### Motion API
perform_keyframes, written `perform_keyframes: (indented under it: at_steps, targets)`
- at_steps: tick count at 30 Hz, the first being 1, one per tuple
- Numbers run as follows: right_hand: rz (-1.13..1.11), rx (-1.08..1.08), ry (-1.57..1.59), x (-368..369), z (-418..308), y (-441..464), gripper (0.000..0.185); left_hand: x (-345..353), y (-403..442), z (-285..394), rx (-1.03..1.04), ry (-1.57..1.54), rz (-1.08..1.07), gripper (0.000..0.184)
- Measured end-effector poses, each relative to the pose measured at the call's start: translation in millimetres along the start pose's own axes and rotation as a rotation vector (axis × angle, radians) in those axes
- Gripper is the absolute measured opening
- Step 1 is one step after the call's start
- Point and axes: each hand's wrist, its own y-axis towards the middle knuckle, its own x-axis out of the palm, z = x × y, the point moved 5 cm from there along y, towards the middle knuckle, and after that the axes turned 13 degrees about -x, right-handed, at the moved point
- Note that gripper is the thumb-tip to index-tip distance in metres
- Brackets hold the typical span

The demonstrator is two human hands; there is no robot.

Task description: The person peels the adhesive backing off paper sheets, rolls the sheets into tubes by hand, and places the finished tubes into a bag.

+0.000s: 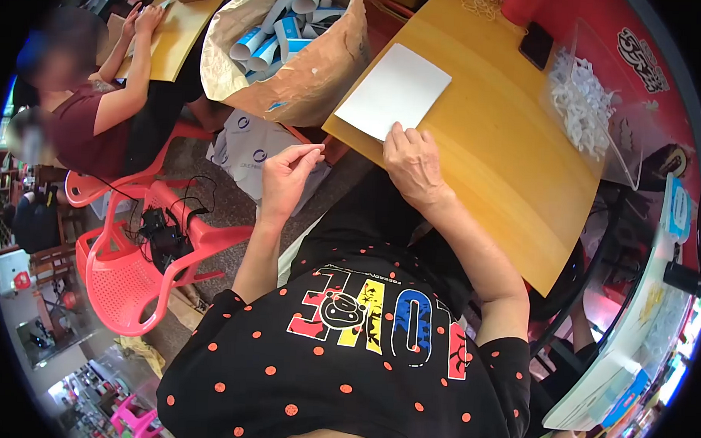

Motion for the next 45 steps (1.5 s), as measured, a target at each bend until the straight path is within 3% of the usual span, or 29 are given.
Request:
perform_keyframes:
  at_steps: [4,7,8,10,13,15,16,17,19,21,23,25,26,28,30,34,36,38,41,43,45]
  targets:
    - [-0.008,0.043,0.142,-6,2,-1,0.012,11,4,2,-0.067,-0.085,-0.02,0.015]
    - [0.042,0.159,0.318,-12,10,-7,0.01,16,9,-2,-0.195,-0.247,-0.086,0.024]
    - [0.046,0.163,0.315,-18,10,-9,0.01,19,12,-6,-0.317,-0.387,-0.149,0.035]
    - [0.294,0.155,0.417,-45,12,-19,0.014,29,14,-5,-0.523,-0.623,-0.313,0.064]
    - [0.416,-0.035,0.509,-73,6,-39,0.02,53,16,6,-0.67,-1.037,-0.707,0.065]
    - [0.401,-0.095,0.636,-87,-1,-52,0.022,66,22,3,-0.723,-1.112,-0.716,0.056]
    - [0.396,-0.109,0.693,-91,-5,-59,0.023,68,26,-2,-0.73,-1.096,-0.653,0.041]
    - [0.402,-0.032,0.786,-94,-8,-66,0.024,71,26,-6,-0.74,-1.091,-0.659,0.041]
    - [0.396,0.138,0.917,-100,-5,-77,0.021,76,24,0,-0.561,-0.851,-0.608,0.042]
    - [0.33,0.484,1.205,-95,5,-92,0.012,86,11,15,-0.522,-0.907,-0.674,0.041]
    - [0.327,0.812,1.473,-93,16,-108,0.004,88,-2,34,-0.265,-0.506,-0.617,0.032]
    - [0.492,0.768,1.517,-82,31,-119,0.004,89,-14,57,0.135,-0.263,-0.642,0.034]
    - [0.541,0.846,1.585,-76,34,-122,0.007,89,-21,69,0.342,-0.141,-0.644,0.037]
    - [0.572,0.895,1.676,-63,37,-125,0.007,91,-31,85,0.449,-0.03,-0.643,0.039]
    - [0.571,0.96,1.825,-48,36,-127,0.009,97,-47,97,0.743,0.358,-0.55,0.036]
    - [0.524,1.021,1.803,-23,32,-129,0.011,107,-60,97,0.879,0.44,-0.686,0.029]
    - [0.651,0.965,1.776,-21,32,-127,0.011,107,-60,95,0.885,0.418,-0.701,0.03]
    - [0.715,0.971,1.679,-24,34,-128,0.01,104,-57,95,0.83,0.502,-0.631,0.034]
    - [0.82,0.977,1.422,-38,41,-135,0.008,84,-48,87,0.591,0.293,-0.288,0.031]
    - [0.888,0.944,1.194,-55,44,-139,0.005,71,-38,59,0.07,-0.023,-0.282,0.025]
    - [0.818,0.876,1.139,-66,43,-139,0.005,73,-35,55,-0.02,-0.172,-0.326,0.02]
